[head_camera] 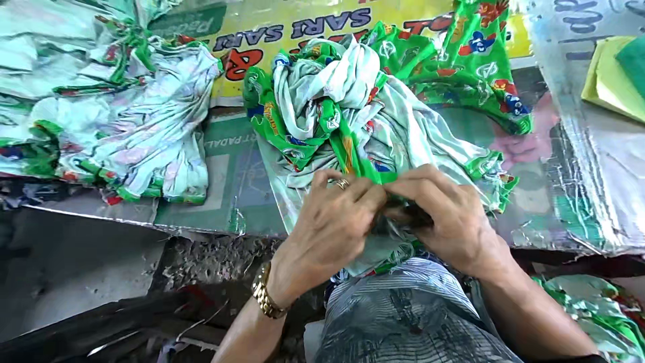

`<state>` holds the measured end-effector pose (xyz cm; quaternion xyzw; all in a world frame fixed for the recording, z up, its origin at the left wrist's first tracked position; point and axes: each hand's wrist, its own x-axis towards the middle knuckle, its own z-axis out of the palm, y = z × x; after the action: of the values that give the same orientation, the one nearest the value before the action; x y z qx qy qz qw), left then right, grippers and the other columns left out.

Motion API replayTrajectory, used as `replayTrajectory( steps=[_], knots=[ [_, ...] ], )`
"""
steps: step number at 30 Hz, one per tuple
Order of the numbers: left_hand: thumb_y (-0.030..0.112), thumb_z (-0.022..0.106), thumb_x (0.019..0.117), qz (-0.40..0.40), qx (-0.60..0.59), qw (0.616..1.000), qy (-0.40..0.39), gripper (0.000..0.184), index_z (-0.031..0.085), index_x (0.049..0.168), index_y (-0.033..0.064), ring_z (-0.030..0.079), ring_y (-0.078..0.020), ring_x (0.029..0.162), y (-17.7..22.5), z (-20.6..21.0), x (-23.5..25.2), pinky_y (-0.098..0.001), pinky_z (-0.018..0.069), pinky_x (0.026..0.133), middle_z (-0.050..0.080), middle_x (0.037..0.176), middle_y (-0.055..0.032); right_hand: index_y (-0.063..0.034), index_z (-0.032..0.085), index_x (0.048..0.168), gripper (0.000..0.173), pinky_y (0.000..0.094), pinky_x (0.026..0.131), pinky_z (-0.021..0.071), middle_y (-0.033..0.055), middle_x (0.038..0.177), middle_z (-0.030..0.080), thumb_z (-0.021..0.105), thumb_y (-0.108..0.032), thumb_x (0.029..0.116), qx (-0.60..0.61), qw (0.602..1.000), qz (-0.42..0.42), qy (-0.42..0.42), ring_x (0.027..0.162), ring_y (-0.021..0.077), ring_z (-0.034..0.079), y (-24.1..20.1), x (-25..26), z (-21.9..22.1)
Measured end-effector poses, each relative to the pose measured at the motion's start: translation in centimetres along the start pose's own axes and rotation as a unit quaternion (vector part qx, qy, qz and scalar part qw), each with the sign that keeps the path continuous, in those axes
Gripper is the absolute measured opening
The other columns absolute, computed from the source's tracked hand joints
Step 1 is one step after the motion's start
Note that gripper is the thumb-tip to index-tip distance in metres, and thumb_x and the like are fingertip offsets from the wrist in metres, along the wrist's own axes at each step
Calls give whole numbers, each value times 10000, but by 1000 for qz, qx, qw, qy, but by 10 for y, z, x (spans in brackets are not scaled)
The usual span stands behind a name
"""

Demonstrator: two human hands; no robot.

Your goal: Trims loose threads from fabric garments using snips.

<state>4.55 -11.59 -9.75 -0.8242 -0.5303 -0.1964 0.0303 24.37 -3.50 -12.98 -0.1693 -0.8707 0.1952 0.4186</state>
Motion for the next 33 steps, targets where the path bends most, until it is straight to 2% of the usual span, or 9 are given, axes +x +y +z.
replayTrajectory(
  steps=[7, 11, 15, 18, 20, 23, 25, 29, 33],
  knots=[
    [189, 500, 1060, -62, -144, 980, 119, 162, 630, 1029, 96, 601, -88, 918, 18, 7, -38, -294, 449, 946, 642, 902, -9, -63, 675, 1108, 166, 181, 663, 518, 18, 946, 673, 694, -141, 962, 149, 986, -3, -73, 773, 35, 615, -6, -5, 13],
    [172, 622, 997, -111, -115, 960, 231, 93, 606, 1081, 135, 610, -108, 1018, 28, 31, -48, -262, 505, 894, 639, 1035, -16, -57, 693, 997, 74, 161, 665, 519, -8, 873, 672, 636, -93, 965, 177, 980, 56, -67, 752, 6, 608, -9, -12, 23],
    [212, 731, 889, -200, -60, 948, 242, 310, 574, 1150, 153, 564, -173, 1171, 35, 42, -56, -316, 462, 990, 600, 1220, -55, -110, 631, 1006, 56, 130, 619, 521, -57, 843, 641, 610, -162, 1012, 345, 925, 154, -30, 709, -30, 601, -16, -15, 24],
    [129, 722, 870, -244, -155, 926, 241, 266, 641, 1123, 115, 625, -131, 1098, 34, 42, -64, -276, 528, 926, 664, 1143, -47, -213, 648, 990, 66, 110, 478, 440, -95, 754, 603, 612, -257, 1026, 465, 854, 233, 25, 547, -55, 504, -18, -14, 22],
    [106, 648, 976, -229, -371, 859, 270, 89, 698, 1048, 95, 666, -76, 1009, 29, 35, -70, -254, 571, 894, 701, 1041, -1, -226, 641, 932, 101, 114, 444, 431, -94, 686, 569, 613, -266, 1020, 458, 846, 272, 40, 493, -43, 480, -15, -13, 20],
    [310, 609, 1027, -218, -638, 689, 266, 187, 735, 1005, 174, 686, -72, 977, 16, 26, -80, -285, 572, 893, 726, 1013, 35, -164, 605, 855, 132, 125, 505, 434, -92, 668, 554, 589, -159, 985, 322, 915, 245, -9, 553, -35, 506, -14, -15, 24],
    [340, 586, 1034, -256, -659, 659, 255, 198, 714, 951, 214, 676, -34, 871, 11, 27, -83, -251, 583, 822, 690, 899, 73, -139, 602, 846, 132, 104, 511, 414, -102, 667, 548, 599, -157, 977, 226, 949, 218, -36, 570, -66, 499, -19, -18, 31],
    [227, 480, 1085, -301, -413, 831, 221, 201, 591, 942, 140, 529, 36, 671, 15, 35, -90, -133, 464, 620, 543, 758, 96, -164, 610, 845, 123, 176, 490, 379, -102, 623, 526, 616, -227, 950, 53, 976, 191, -90, 544, -30, 480, -22, -21, 40],
    [172, 514, 1064, -314, -326, 856, 248, 164, 613, 960, 92, 575, 29, 757, 26, 37, -94, -137, 506, 684, 592, 846, 70, -182, 617, 845, 122, 208, 478, 363, -107, 600, 500, 599, -238, 952, 17, 977, 170, -129, 529, -7, 470, -24, -22, 34]
  ],
)
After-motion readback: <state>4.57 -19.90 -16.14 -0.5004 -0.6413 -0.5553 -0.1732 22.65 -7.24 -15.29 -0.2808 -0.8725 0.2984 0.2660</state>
